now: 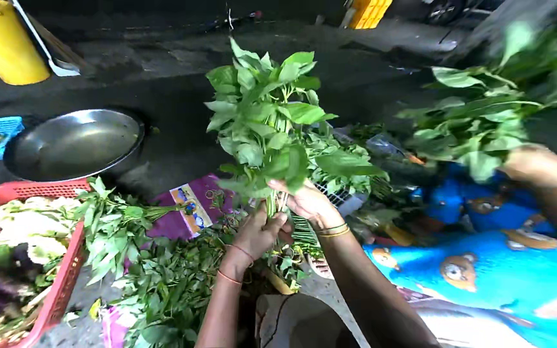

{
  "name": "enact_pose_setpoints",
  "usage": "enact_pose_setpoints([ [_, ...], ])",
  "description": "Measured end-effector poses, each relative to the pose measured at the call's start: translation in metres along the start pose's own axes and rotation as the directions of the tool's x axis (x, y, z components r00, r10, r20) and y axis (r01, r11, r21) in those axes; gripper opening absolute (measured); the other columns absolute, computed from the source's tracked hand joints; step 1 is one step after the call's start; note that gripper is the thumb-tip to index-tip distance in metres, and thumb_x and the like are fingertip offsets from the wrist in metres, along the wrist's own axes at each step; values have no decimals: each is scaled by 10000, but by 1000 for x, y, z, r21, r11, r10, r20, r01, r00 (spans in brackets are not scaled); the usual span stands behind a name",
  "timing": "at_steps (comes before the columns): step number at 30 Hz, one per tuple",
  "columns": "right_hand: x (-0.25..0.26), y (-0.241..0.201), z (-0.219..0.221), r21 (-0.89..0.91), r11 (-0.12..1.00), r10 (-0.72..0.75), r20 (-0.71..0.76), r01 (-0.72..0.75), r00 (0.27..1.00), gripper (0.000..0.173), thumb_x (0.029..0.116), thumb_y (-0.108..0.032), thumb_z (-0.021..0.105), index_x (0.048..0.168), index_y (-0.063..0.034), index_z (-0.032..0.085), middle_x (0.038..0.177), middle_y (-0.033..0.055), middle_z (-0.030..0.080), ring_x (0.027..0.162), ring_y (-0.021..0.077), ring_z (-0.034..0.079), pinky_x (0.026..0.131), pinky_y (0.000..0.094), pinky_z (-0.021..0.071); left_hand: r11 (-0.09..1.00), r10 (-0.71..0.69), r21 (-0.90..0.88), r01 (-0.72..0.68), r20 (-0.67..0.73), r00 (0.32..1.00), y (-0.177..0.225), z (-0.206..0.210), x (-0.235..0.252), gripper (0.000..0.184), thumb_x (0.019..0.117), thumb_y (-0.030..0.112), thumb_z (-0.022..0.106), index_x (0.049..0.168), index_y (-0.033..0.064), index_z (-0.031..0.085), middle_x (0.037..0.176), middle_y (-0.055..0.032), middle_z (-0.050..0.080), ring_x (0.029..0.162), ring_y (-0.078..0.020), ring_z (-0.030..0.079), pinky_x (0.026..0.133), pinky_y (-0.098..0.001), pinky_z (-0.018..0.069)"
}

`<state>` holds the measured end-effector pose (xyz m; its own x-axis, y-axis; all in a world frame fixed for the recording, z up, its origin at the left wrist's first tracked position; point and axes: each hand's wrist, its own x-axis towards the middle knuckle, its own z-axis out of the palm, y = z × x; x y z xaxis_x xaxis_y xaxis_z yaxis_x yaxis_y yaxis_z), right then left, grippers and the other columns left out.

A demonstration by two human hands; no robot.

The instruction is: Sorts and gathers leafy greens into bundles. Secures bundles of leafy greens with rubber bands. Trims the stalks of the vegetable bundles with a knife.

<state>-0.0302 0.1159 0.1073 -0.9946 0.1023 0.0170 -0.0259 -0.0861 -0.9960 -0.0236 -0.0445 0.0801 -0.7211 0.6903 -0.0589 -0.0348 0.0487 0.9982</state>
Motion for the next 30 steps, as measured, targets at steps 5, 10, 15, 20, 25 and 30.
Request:
enact_pose_setpoints([
  [5, -29, 21, -19, 40, 999, -23, 117, 18, 993, 742, 914, -701, 571, 1390, -138, 488, 1161, -21, 704, 1016, 104, 683, 874, 322, 583, 966, -43, -259, 0, -162, 986, 3, 5, 1, 275, 1089, 141, 435, 1247, -64, 526, 791, -5, 528, 643, -64, 502, 594, -236, 457],
  [10, -61, 30, -5, -93, 991, 100, 79, -92, 992, 350, 1025, -161, 515, 1343, -25, 566, 1072, 51, 722, 858, 154, 718, 704, 342, 628, 852, -59, -518, -79, -244, 968, 0, 4, 5, 159, 1068, 61, 407, 1093, -15, 545, 616, 51, 430, 481, -4, 378, 455, -153, 335],
  [15, -64, 22, 0, -401, 916, -22, -97, -18, 995, 271, 1051, -123, 449, 1181, -58, 678, 723, -70, 562, 516, -5, 415, 474, 170, 360, 644, -104, -763, -63, -168, 980, -12, 1, 4, 326, 1062, 119, 304, 784, 125, 474, 500, 73, 347, 369, -2, 286, 360, -139, 254],
  [20, -61, 21, 7, -728, 655, -282, 11, 201, 959, 344, 1021, -283, 586, 1304, -108, 676, 780, -77, 650, 583, -51, 487, 579, 159, 443, 368, -32, -928, -65, -83, 996, -23, -11, 7, 349, 1056, 161, 266, 1189, 73, 576, 495, 95, 328, 340, 28, 288, 334, -111, 259],
  [25, -57, 33, 22, -854, 388, -464, 144, 346, 874, 282, 1018, -295, 596, 1154, -140, 788, 940, 40, 760, 731, 95, 669, 698, 340, 557, 348, -50, -937, -41, -62, 997, -30, -13, 10, 455, 1102, 333, 280, 1124, 90, 664, 474, 72, 366, 329, 4, 326, 325, -132, 280],
  [30, -57, 37, 10, -869, 133, -562, 329, 476, 759, 223, 991, -221, 638, 1121, -151, 805, 799, 85, 721, 689, 187, 659, 644, 375, 540, 446, -47, -895, -32, -59, 997, -34, -13, 12, 396, 1114, 290, 330, 1014, 86, 655, 469, 78, 345, 336, 8, 306, 337, -130, 268],
])
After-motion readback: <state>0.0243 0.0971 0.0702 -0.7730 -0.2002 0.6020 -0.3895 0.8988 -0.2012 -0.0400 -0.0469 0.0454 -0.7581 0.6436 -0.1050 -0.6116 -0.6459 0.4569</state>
